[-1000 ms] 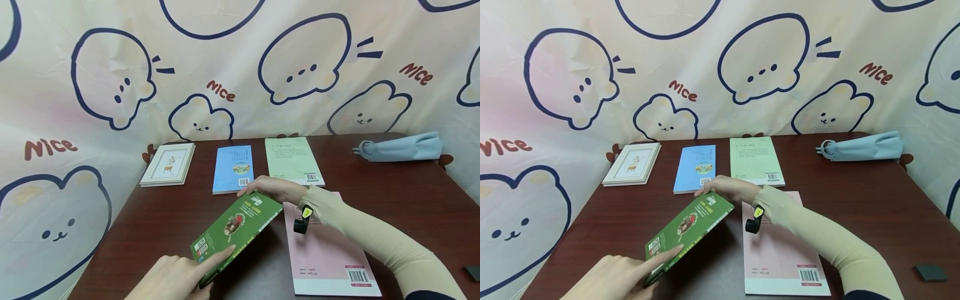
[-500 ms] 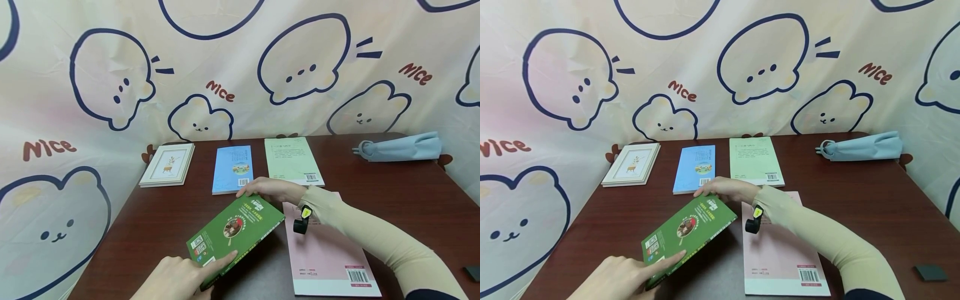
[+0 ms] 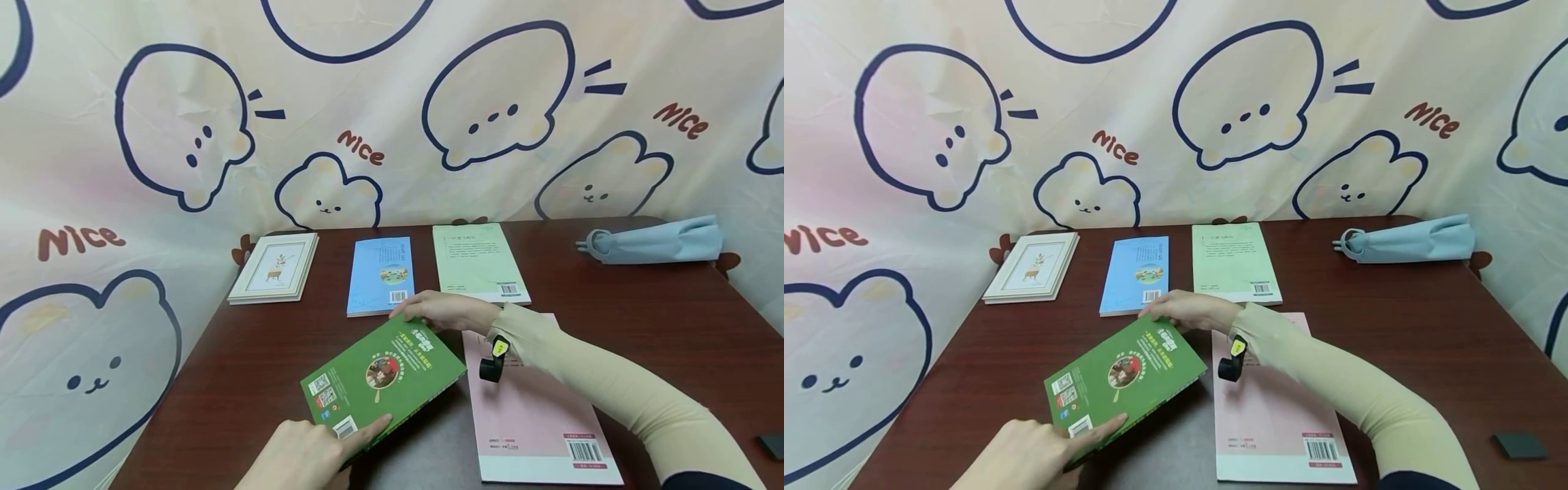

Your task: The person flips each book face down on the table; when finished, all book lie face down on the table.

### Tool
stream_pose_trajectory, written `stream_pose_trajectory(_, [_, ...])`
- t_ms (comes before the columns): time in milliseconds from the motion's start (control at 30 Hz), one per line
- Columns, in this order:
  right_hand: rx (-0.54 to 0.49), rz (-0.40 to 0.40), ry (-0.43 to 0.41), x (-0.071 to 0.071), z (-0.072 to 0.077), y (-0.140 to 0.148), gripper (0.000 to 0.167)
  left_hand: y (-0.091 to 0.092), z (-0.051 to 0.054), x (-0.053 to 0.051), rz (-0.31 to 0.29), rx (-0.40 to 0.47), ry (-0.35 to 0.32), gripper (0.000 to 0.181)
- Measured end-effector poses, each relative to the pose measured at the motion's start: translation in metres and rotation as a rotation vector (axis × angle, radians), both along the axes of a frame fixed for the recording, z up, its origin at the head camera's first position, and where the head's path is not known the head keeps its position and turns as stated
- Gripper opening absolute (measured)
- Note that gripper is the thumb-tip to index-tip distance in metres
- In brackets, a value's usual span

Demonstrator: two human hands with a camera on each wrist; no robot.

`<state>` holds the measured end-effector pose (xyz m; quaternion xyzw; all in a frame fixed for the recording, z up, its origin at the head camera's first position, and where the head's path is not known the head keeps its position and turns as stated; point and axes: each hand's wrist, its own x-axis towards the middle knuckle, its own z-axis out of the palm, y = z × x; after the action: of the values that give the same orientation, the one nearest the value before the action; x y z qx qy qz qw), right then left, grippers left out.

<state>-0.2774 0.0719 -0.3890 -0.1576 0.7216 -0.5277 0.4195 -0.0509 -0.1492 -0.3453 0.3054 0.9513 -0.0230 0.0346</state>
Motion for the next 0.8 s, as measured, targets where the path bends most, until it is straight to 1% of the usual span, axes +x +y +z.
stream_pose_trajectory(67, [0.001, 0.002, -0.002, 0.0, 0.0, 0.0, 0.039, 0.001, -0.002, 0.0, 0.004, 0.001, 0.001, 0.074])
stream_pose_trajectory(167, [-0.001, 0.009, -0.009, 0.001, -0.001, 0.001, 0.039, 0.002, -0.006, 0.001, -0.005, -0.005, 0.034, 0.076])
stream_pose_trajectory(400, [0.004, 0.02, -0.011, 0.0, -0.003, 0.001, 0.039, 0.004, -0.014, 0.002, -0.028, -0.005, 0.082, 0.077])
stream_pose_trajectory(533, [0.011, 0.026, -0.012, 0.0, -0.004, 0.001, 0.037, 0.005, -0.019, 0.002, -0.05, -0.01, 0.152, 0.076])
stream_pose_trajectory(600, [0.022, 0.029, -0.013, 0.0, -0.004, 0.0, 0.036, 0.006, -0.022, 0.002, -0.052, -0.009, 0.17, 0.075])
stream_pose_trajectory(700, [0.038, 0.035, -0.004, 0.0, -0.004, 0.001, 0.035, 0.006, -0.026, 0.001, -0.029, -0.003, 0.155, 0.074])
stream_pose_trajectory(800, [0.049, 0.055, 0.033, 0.0, -0.005, 0.002, 0.033, 0.007, -0.03, 0.001, 0.009, 0.002, 0.152, 0.07])
